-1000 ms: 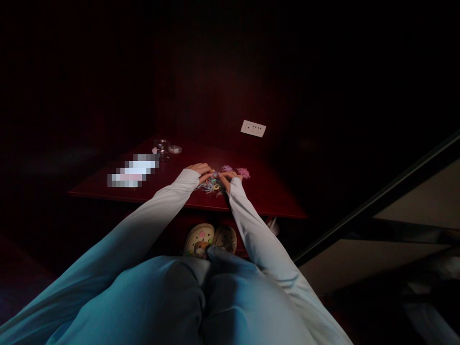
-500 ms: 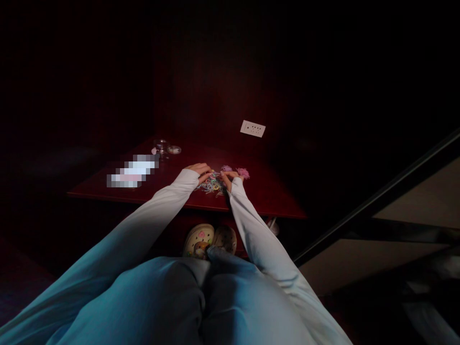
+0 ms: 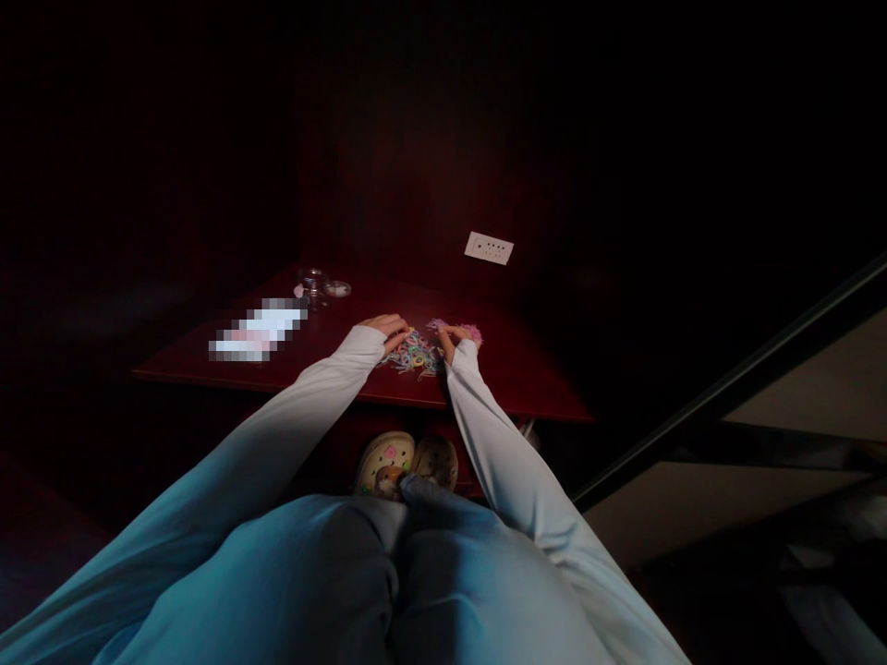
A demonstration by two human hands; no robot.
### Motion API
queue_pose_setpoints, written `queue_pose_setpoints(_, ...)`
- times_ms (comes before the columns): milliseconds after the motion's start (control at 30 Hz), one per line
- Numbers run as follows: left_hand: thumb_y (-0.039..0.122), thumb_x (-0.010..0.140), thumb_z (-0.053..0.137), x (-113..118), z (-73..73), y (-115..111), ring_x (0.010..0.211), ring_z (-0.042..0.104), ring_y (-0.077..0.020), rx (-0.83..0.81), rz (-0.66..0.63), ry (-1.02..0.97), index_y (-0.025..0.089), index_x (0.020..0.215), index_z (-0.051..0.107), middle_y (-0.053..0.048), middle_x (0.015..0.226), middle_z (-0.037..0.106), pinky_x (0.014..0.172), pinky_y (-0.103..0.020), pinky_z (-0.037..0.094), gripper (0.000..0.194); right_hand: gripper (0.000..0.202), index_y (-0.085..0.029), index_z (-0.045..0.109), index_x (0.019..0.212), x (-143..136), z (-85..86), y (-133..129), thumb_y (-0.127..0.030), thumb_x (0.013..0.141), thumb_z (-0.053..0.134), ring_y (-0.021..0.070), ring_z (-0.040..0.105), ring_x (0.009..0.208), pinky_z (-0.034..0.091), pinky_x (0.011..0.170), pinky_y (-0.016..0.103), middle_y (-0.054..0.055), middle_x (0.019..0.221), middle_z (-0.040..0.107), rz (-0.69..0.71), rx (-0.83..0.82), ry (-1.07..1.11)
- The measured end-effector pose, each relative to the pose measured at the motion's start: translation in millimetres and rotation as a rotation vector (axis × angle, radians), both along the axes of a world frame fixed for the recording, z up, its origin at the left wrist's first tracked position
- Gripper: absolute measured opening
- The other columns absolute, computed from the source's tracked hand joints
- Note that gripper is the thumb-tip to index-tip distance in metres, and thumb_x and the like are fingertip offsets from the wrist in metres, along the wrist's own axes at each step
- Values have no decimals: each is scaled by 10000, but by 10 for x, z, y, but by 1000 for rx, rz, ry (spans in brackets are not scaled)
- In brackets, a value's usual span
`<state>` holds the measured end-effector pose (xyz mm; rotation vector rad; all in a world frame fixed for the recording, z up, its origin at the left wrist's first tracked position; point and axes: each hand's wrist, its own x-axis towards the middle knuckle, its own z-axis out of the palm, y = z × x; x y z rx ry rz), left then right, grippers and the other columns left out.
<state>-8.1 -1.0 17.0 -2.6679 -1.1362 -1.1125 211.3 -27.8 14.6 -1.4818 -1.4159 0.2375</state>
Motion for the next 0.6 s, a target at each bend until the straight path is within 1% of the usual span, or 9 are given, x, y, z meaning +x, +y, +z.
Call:
queue_pose_setpoints(100, 382, 1030, 465, 11, -16, 33, 978, 672, -218, 8, -8, -2, 242, 1024, 706, -60, 1038, 727, 834, -307, 519, 279, 347, -254, 810, 925, 127, 66, 96, -546, 943, 622, 313, 467, 1214, 329, 1087, 494, 93, 1190, 693, -130, 4, -50)
queue_pose_setpoints(167, 384, 1028, 482, 19, -14, 38, 969, 672, -213, 6, -12, 2, 247, 1025, 705, -55, 1035, 727, 820, -300, 515, 262, 358, -251, 803, 895, 221, 108, 183, -547, 953, 611, 323, 430, 1213, 321, 1065, 494, 105, 1209, 655, -107, 33, -128)
queue_pose_setpoints(233, 372, 1026, 497, 29, 2, 16, 963, 672, -209, 0, -4, 5, 248, 1015, 703, -49, 1030, 728, 819, -297, 512, 240, 372, -239, 797, 848, 294, 128, 287, -542, 959, 611, 330, 405, 1204, 306, 1051, 501, 117, 1187, 639, -101, 53, -177)
queue_pose_setpoints(333, 355, 1027, 507, 47, 42, -47, 972, 674, -208, -15, 5, 12, 238, 1003, 700, -50, 1024, 724, 824, -293, 506, 227, 346, -227, 796, 780, 340, 105, 440, -514, 929, 673, 342, 390, 1191, 280, 1044, 522, 123, 1167, 637, -110, 34, -214)
queue_pose_setpoints(400, 354, 1035, 498, 56, 64, -78, 971, 674, -206, -25, 4, 19, 232, 1005, 698, -53, 1025, 721, 833, -293, 502, 236, 324, -226, 810, 792, 341, 71, 507, -499, 920, 692, 347, 385, 1200, 264, 1048, 531, 123, 1195, 635, -111, 16, -233)
queue_pose_setpoints(500, 369, 1045, 475, 55, 69, -85, 951, 669, -206, -33, 17, 12, 231, 1007, 696, -53, 1016, 714, 819, -296, 496, 263, 334, -220, 822, 846, 341, 42, 519, -491, 942, 651, 347, 380, 1226, 252, 1062, 536, 116, 1261, 631, -141, 12, -226)
queue_pose_setpoints(600, 382, 1042, 472, 37, 49, -70, 924, 666, -202, -29, 19, 3, 231, 1015, 698, -47, 1001, 709, 774, -290, 484, 273, 372, -212, 811, 860, 349, 56, 408, -485, 969, 583, 343, 388, 1246, 267, 1069, 531, 109, 1276, 644, -197, 4, -163)
